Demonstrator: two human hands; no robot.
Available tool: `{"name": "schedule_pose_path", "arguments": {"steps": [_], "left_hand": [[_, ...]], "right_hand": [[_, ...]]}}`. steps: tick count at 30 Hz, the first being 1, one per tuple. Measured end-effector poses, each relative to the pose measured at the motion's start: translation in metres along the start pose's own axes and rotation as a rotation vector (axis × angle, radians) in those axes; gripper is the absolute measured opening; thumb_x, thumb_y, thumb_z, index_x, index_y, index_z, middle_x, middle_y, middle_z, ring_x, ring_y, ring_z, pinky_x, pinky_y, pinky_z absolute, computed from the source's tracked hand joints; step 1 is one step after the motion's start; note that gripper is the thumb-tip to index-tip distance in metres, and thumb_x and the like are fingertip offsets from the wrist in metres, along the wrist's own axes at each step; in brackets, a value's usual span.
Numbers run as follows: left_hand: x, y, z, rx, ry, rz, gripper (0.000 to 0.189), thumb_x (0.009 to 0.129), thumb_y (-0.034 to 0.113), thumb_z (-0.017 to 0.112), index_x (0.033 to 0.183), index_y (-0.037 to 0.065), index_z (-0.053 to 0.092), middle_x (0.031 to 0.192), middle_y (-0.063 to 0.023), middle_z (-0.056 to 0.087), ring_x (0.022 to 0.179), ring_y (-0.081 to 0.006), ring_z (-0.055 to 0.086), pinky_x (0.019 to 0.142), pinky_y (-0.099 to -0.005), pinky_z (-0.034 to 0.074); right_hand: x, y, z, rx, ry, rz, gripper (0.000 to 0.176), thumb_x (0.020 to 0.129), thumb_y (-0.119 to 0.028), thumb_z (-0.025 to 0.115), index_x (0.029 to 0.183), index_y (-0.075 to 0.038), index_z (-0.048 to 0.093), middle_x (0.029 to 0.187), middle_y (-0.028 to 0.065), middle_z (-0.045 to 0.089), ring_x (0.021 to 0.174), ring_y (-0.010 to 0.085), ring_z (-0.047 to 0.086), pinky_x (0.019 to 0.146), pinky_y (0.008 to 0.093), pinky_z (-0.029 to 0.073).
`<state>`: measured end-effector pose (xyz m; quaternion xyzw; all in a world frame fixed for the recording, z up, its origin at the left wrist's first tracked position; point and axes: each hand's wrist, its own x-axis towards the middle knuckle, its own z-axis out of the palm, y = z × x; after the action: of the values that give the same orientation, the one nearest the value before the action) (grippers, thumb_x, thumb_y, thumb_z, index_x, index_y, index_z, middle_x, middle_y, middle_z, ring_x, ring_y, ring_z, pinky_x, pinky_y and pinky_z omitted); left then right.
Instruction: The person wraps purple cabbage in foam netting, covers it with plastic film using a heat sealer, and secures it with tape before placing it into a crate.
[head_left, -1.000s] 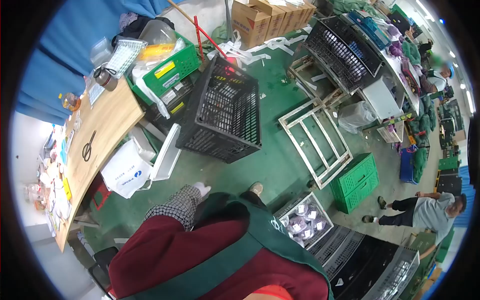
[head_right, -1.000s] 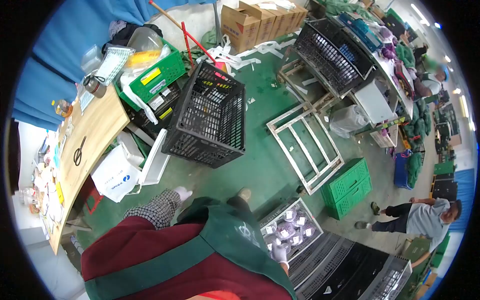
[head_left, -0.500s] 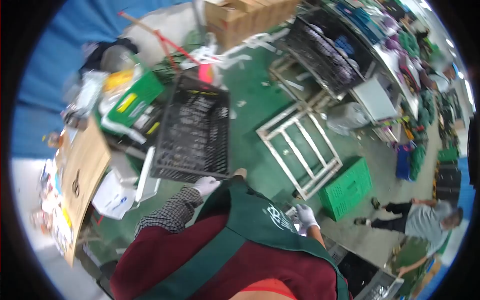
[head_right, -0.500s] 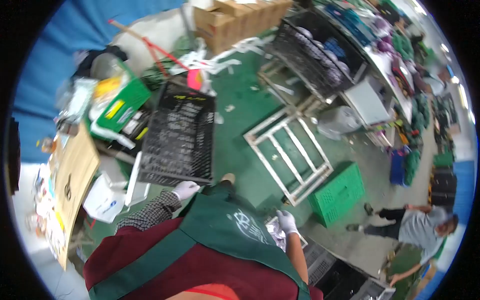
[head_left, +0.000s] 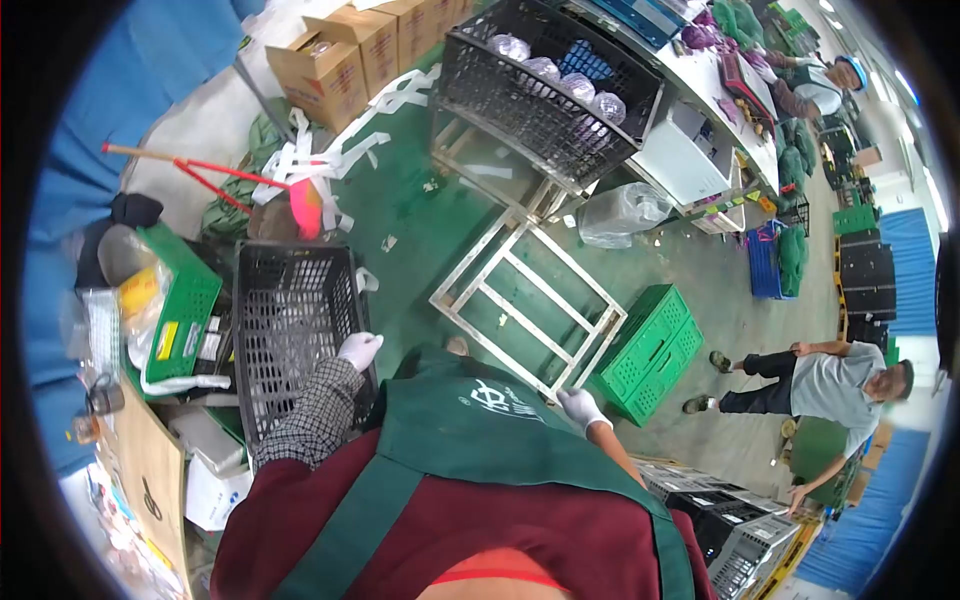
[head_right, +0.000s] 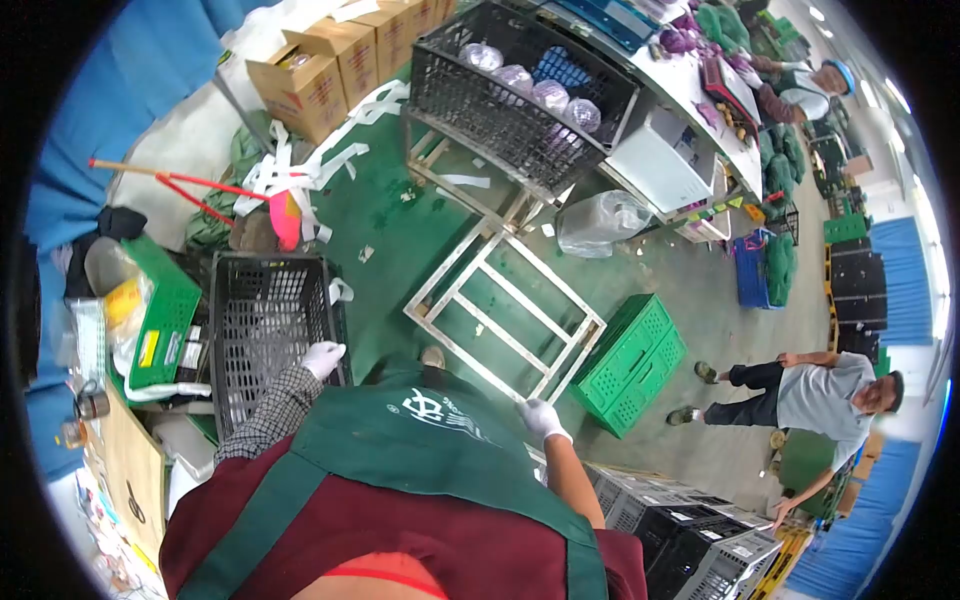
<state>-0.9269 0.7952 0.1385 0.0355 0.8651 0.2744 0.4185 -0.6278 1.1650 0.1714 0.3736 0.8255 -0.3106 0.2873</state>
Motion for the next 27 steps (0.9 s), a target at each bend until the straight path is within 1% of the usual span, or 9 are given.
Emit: {"name": "schedule_pose_path", "arguments": {"steps": [3, 5, 7, 10, 14, 15, 17, 19, 27], "left_hand": [[0.022, -0.001, -0.005, 0.073, -0.048, -0.003, 0.042, 0.084, 0.040, 0.050, 0.088, 0.000, 0.064, 0.084, -0.0192, 0.063, 0.084, -0.0318, 0.061, 0.076, -0.0379, 0.045], [0.036, -0.007, -0.007, 0.110, -0.078, 0.047, 0.040, 0.084, 0.038, 0.053, 0.085, 0.000, 0.065, 0.078, -0.0167, 0.063, 0.077, -0.0258, 0.062, 0.073, -0.0360, 0.045], [0.123, -0.097, 0.011, -0.538, -0.543, -0.121, 0.029, 0.083, 0.030, 0.060, 0.083, 0.001, 0.066, 0.069, -0.0100, 0.061, 0.074, -0.0122, 0.059, 0.071, -0.0310, 0.044], [0.161, -0.104, -0.042, -0.227, -0.510, -0.047, 0.031, 0.084, 0.031, 0.059, 0.084, 0.001, 0.066, 0.071, -0.0110, 0.062, 0.075, -0.0129, 0.059, 0.073, -0.0307, 0.044], [0.221, -0.052, -0.107, 0.172, -0.476, 0.105, 0.033, 0.084, 0.032, 0.057, 0.085, 0.000, 0.066, 0.074, -0.0123, 0.063, 0.076, -0.0138, 0.060, 0.075, -0.0304, 0.045], [0.195, 0.025, -0.136, 0.605, -0.347, 0.158, 0.037, 0.085, 0.033, 0.054, 0.088, -0.002, 0.065, 0.081, -0.0147, 0.065, 0.078, -0.0162, 0.062, 0.077, -0.0309, 0.045], [0.188, 0.076, -0.174, 0.332, -0.222, -0.019, 0.041, 0.086, 0.034, 0.049, 0.092, -0.004, 0.064, 0.087, -0.0201, 0.065, 0.085, -0.0289, 0.063, 0.076, -0.0353, 0.047], [0.186, 0.121, -0.192, 0.674, -0.158, 0.093, 0.042, 0.085, 0.035, 0.048, 0.093, -0.004, 0.063, 0.088, -0.0216, 0.064, 0.087, -0.0315, 0.062, 0.078, -0.0373, 0.047], [0.182, 0.125, -0.111, 0.722, -0.436, 0.070, 0.043, 0.083, 0.041, 0.052, 0.093, 0.001, 0.065, 0.088, -0.0201, 0.064, 0.089, -0.0319, 0.062, 0.080, -0.0386, 0.046]], "right_hand": [[0.028, -0.038, -0.038, 0.200, 0.003, 0.037, 0.045, 0.083, -0.036, 0.045, 0.091, 0.006, 0.061, 0.081, 0.0193, 0.065, 0.081, 0.0340, 0.062, 0.077, 0.0371, 0.047], [0.058, -0.044, -0.038, 0.136, 0.003, 0.055, 0.046, 0.085, -0.036, 0.047, 0.109, 0.002, 0.059, 0.105, 0.0220, 0.060, 0.101, 0.0338, 0.056, 0.090, 0.0356, 0.042], [0.070, -0.062, -0.040, 0.227, 0.003, 0.059, 0.046, 0.086, -0.037, 0.047, 0.108, 0.001, 0.060, 0.106, 0.0217, 0.060, 0.103, 0.0339, 0.056, 0.091, 0.0357, 0.041], [0.082, -0.086, -0.032, 0.261, 0.001, 0.130, 0.048, 0.084, -0.038, 0.046, 0.107, 0.002, 0.060, 0.108, 0.0227, 0.059, 0.106, 0.0348, 0.054, 0.093, 0.0367, 0.040], [0.089, -0.117, -0.003, 0.444, -0.011, 0.256, 0.048, 0.082, -0.038, 0.046, 0.105, 0.002, 0.061, 0.109, 0.0231, 0.058, 0.107, 0.0352, 0.053, 0.094, 0.0372, 0.039], [0.090, -0.123, 0.005, 0.460, -0.030, 0.272, 0.048, 0.082, -0.038, 0.046, 0.105, 0.002, 0.061, 0.110, 0.0229, 0.058, 0.107, 0.0351, 0.053, 0.094, 0.0373, 0.039], [0.083, -0.142, 0.011, 0.588, 0.000, 0.316, 0.048, 0.083, -0.038, 0.046, 0.106, 0.001, 0.060, 0.111, 0.0221, 0.057, 0.107, 0.0345, 0.052, 0.093, 0.0373, 0.039], [0.079, -0.148, 0.035, 0.702, 0.072, 0.371, 0.048, 0.084, -0.039, 0.047, 0.106, 0.001, 0.060, 0.111, 0.0219, 0.057, 0.107, 0.0345, 0.052, 0.093, 0.0374, 0.039], [0.075, -0.124, 0.077, 0.888, -0.092, 0.578, 0.045, 0.084, -0.037, 0.048, 0.107, 0.000, 0.060, 0.107, 0.0212, 0.060, 0.105, 0.0324, 0.055, 0.092, 0.0365, 0.040]]}}
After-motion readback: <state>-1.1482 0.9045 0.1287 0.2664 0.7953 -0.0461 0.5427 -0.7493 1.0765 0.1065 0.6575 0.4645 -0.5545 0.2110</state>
